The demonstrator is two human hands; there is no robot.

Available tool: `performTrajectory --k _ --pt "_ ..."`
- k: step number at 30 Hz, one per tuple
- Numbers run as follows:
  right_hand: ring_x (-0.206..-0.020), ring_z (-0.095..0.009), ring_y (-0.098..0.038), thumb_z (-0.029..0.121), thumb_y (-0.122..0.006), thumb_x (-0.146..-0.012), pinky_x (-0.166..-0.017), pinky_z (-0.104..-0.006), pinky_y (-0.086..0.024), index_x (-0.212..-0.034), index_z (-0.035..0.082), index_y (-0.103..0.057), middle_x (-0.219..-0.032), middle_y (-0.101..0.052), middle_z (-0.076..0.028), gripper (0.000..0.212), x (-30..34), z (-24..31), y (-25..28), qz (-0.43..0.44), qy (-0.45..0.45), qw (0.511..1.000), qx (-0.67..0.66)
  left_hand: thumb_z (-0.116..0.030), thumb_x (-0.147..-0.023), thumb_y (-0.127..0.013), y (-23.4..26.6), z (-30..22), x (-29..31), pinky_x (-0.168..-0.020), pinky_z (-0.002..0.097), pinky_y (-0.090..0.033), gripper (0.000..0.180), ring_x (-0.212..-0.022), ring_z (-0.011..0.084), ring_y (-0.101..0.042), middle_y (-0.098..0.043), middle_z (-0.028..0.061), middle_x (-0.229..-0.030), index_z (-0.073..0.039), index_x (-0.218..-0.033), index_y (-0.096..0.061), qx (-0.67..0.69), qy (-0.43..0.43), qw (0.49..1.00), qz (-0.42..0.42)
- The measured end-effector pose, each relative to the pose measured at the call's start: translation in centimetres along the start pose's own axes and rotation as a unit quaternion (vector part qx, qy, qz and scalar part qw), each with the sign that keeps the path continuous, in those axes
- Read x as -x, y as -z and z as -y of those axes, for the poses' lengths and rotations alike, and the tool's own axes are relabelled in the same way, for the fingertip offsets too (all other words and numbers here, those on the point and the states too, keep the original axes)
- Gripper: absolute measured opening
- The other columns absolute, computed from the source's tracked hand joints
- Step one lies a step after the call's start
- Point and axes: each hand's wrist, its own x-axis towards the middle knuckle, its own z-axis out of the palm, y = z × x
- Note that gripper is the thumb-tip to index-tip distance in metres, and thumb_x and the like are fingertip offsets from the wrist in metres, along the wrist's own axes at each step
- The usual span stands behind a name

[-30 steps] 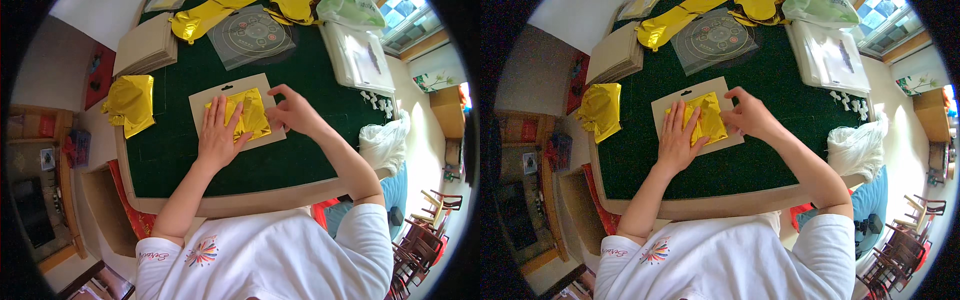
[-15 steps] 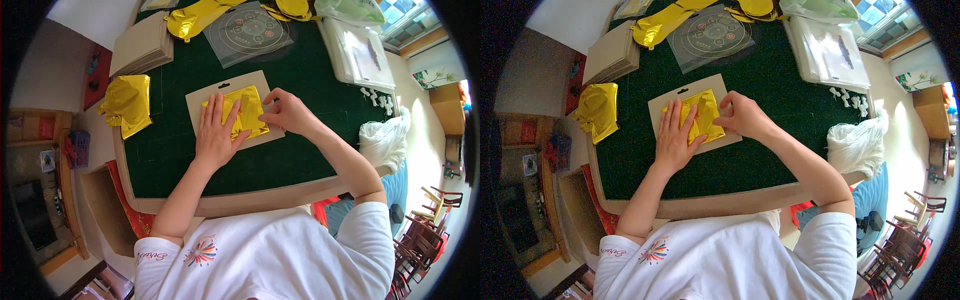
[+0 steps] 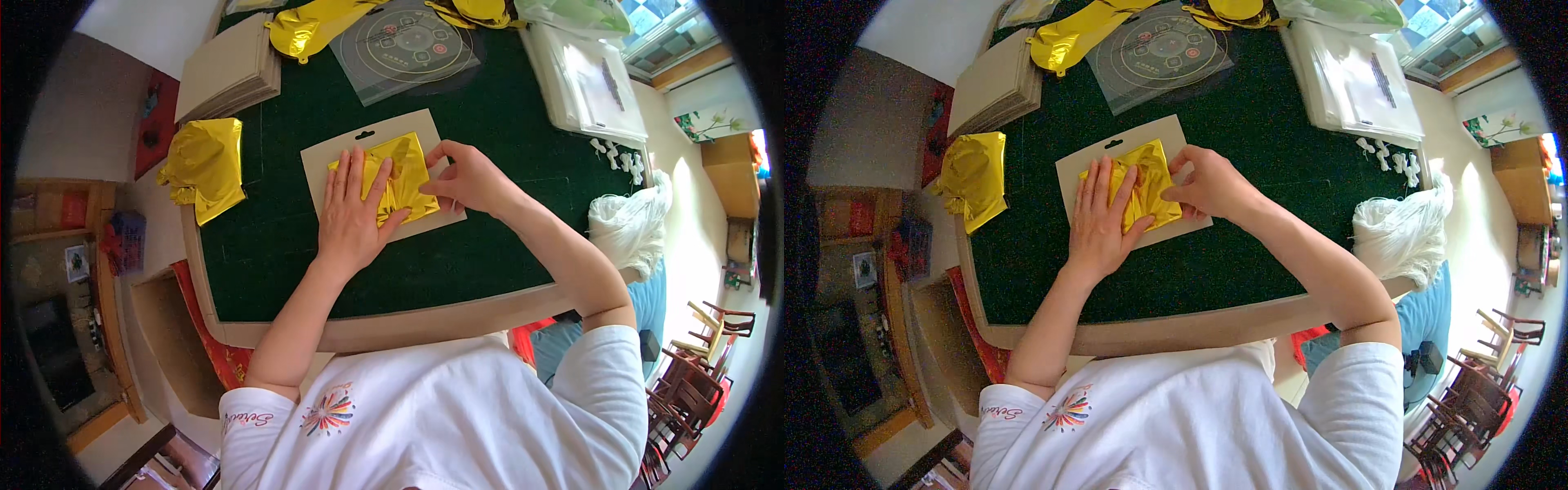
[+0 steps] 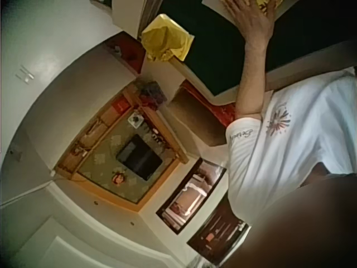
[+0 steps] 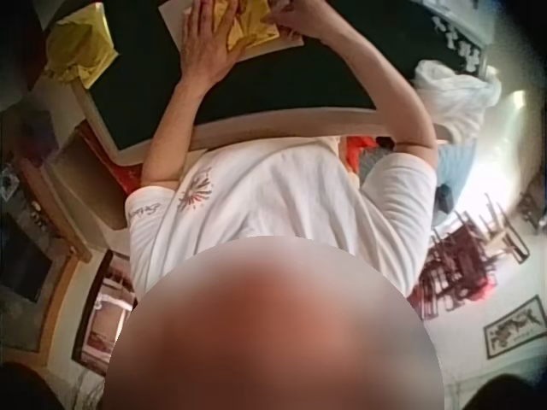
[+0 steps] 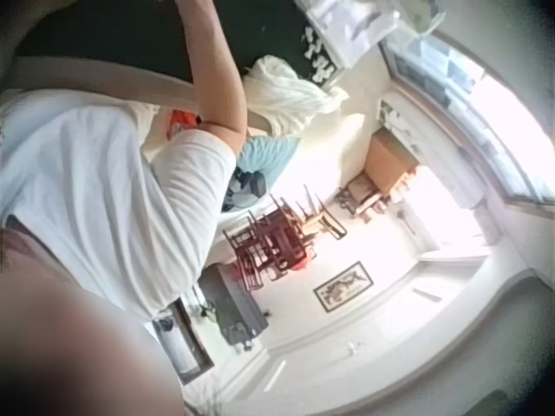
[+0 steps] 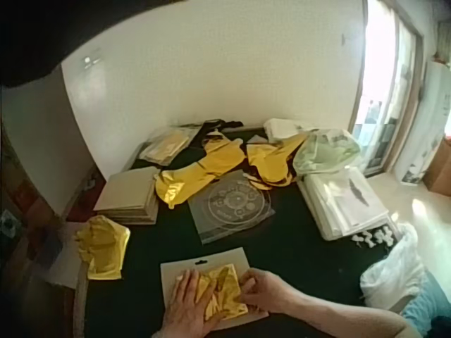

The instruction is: The person folds a gold foil balloon by hand, places it onto a cardboard backing, and slides both into a plastic sleeve. After sealing the sleeve and placing it into a box, the person picks up a second gold foil balloon and unfolds it on the table.

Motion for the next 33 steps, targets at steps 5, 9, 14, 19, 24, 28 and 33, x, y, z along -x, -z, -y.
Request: performTrajectory --k 5,9,14,19,24,28,33 --pt "-0.051 -0.012 -0.060 0.005 -0.064 -0.088 -0.045 -0.0238 -0.049 -0.115 0.001 -0.049 -0.074 -0.065 -0.008 0.031 -0.2 -0.3 -0.5 0.012 -0.033 0.996 -0.079 -0.051 -0.090 -0.057 -0.2 0.0 -0.1 -0.116 0.0525 -0.017 0.072 -0.145 0.0388 -0.015 -0.016 0.0216 -0.156 -0.020 -0.150 -0.030 0.003 -0.001 1.000 -0.006" --pt "-0.052 -0.011 -0.059 0.005 -0.064 -0.087 -0.046 -0.0232 -0.046 -0.117 0.001 -0.047 -0.073 -0.064 -0.008 0.035 0.3 -1.1 -0.7 -0.043 0.028 0.999 -0.008 -0.051 -0.091 -0.056 -0.4 0.0 0.0 -0.117 0.0519 -0.016 0.072 -0.145 0.0383 -0.015 -0.015 0.0213 -0.156 -0.020 -0.150 -0.030 -0.004 0.003 1.000 0.002" --pt "-0.053 -0.010 -0.059 0.004 -0.063 -0.087 -0.045 -0.0230 -0.045 -0.119 0.002 -0.046 -0.071 -0.062 -0.006 0.036 0.8 -1.2 -0.5 -0.064 0.061 0.995 0.042 -0.052 -0.091 -0.055 -0.4 0.0 0.0 -0.117 0.0515 -0.015 0.072 -0.145 0.0383 -0.015 -0.015 0.0213 -0.156 -0.021 -0.150 -0.029 -0.006 0.007 1.000 0.008" --pt "-0.050 -0.010 -0.056 0.003 -0.061 -0.088 -0.044 -0.0225 -0.043 -0.122 0.002 -0.044 -0.069 -0.061 -0.005 0.037 0.7 -0.4 -0.9 -0.002 -0.039 0.995 -0.088 -0.052 -0.091 -0.055 -0.4 0.1 0.0 -0.117 0.0513 -0.015 0.072 -0.145 0.0382 -0.014 -0.015 0.0214 -0.156 -0.021 -0.150 -0.029 -0.007 0.004 1.000 0.006" --pt "-0.059 -0.013 -0.060 0.004 -0.062 -0.089 -0.051 -0.0256 -0.047 -0.114 0.003 -0.053 -0.071 -0.061 -0.006 0.027 1.1 -0.9 -0.1 -0.119 0.128 0.981 0.080 -0.053 -0.092 -0.054 -0.1 0.3 0.1 -0.117 0.0510 -0.014 0.072 -0.146 0.0375 -0.014 -0.014 0.0209 -0.157 -0.021 -0.151 -0.028 -0.006 0.003 1.000 0.007" --pt "-0.068 -0.014 -0.062 0.007 -0.064 -0.088 -0.060 -0.0279 -0.050 -0.100 0.001 -0.062 -0.077 -0.064 -0.008 0.014 1.5 -1.2 -0.9 -0.196 0.223 0.936 0.187 -0.049 -0.092 -0.054 -0.2 0.6 0.2 -0.118 0.0511 -0.013 0.072 -0.146 0.0371 -0.012 -0.014 0.0196 -0.157 -0.020 -0.151 -0.026 0.003 -0.005 1.000 -0.002" --pt "-0.066 -0.013 -0.064 0.007 -0.065 -0.087 -0.062 -0.0271 -0.051 -0.100 -0.003 -0.062 -0.078 -0.068 -0.011 0.016 1.7 -0.8 -0.8 -0.105 0.099 0.988 0.057 -0.053 -0.092 -0.053 -0.2 0.1 -0.2 -0.117 0.0510 -0.014 0.073 -0.146 0.0379 -0.013 -0.013 0.0212 -0.156 -0.020 -0.151 -0.027 -0.013 -0.002 1.000 0.006"
